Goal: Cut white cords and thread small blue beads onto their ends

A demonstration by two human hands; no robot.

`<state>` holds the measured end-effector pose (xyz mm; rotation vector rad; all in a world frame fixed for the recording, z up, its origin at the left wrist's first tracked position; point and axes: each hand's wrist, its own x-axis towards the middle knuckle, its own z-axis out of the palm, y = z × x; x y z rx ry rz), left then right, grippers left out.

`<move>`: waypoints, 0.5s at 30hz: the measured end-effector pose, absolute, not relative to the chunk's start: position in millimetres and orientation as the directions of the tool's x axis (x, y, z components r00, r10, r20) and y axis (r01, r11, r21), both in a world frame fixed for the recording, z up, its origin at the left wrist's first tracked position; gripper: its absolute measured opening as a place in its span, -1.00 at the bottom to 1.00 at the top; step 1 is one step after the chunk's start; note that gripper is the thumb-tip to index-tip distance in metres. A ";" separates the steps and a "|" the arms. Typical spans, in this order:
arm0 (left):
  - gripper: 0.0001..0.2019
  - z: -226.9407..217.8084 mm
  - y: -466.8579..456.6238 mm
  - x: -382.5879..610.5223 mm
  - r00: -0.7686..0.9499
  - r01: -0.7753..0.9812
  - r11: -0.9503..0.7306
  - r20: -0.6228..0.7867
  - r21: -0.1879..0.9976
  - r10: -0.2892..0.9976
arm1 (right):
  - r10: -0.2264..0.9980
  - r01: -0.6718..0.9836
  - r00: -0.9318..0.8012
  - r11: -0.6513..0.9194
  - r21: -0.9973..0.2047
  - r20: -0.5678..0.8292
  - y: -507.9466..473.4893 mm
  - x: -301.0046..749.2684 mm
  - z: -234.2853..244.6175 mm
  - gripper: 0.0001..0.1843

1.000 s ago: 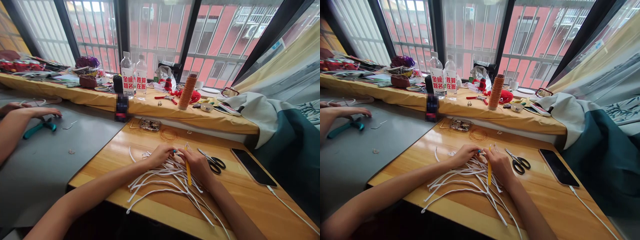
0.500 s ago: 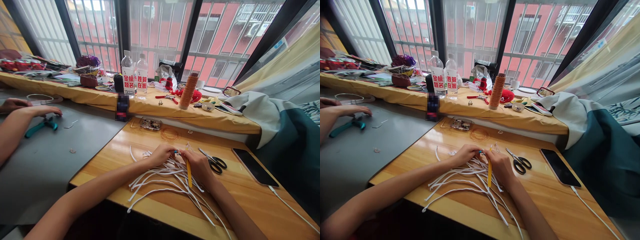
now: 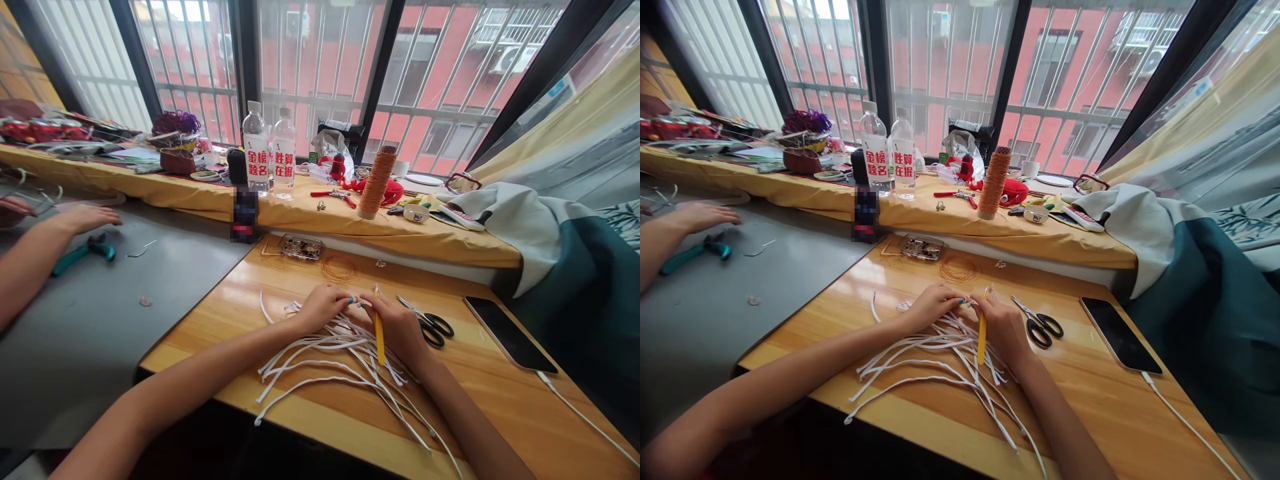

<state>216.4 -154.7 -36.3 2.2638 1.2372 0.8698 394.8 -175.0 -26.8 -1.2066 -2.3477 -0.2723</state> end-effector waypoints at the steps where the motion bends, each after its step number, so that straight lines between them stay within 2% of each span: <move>1: -0.75 -35.5 -153.0 215.0 0.396 0.632 -0.519 0.335 0.575 0.855 | 0.739 0.824 -0.449 0.560 -0.088 0.502 -172.6 395.5 -27.2 -0.72; 5: -0.70 -30.4 -143.5 204.5 0.342 0.759 -0.469 0.335 0.453 0.878 | 0.839 0.839 -0.264 0.443 -0.315 0.475 -164.1 402.6 -26.1 -0.65; 8: -0.73 -27.0 -137.3 195.7 0.386 0.789 -0.442 0.215 0.427 0.897 | 0.860 0.769 -0.203 0.436 -0.468 0.469 -163.3 408.0 -21.8 -0.58; 11: -0.75 -26.2 -136.1 191.7 0.470 0.772 -0.476 0.126 0.422 0.874 | 0.897 0.700 -0.090 0.366 -0.614 0.432 -165.1 409.0 -17.9 -0.52; 13: -0.72 -27.2 -138.7 192.0 0.507 0.742 -0.531 0.177 0.408 0.844 | 0.918 0.656 -0.043 0.324 -0.681 0.395 -165.0 407.7 -17.6 -0.51; 15: -0.66 -28.7 -142.8 193.4 0.526 0.698 -0.609 0.308 0.376 0.793 | 0.935 0.621 -0.015 0.286 -0.730 0.353 -163.5 405.9 -18.7 -0.53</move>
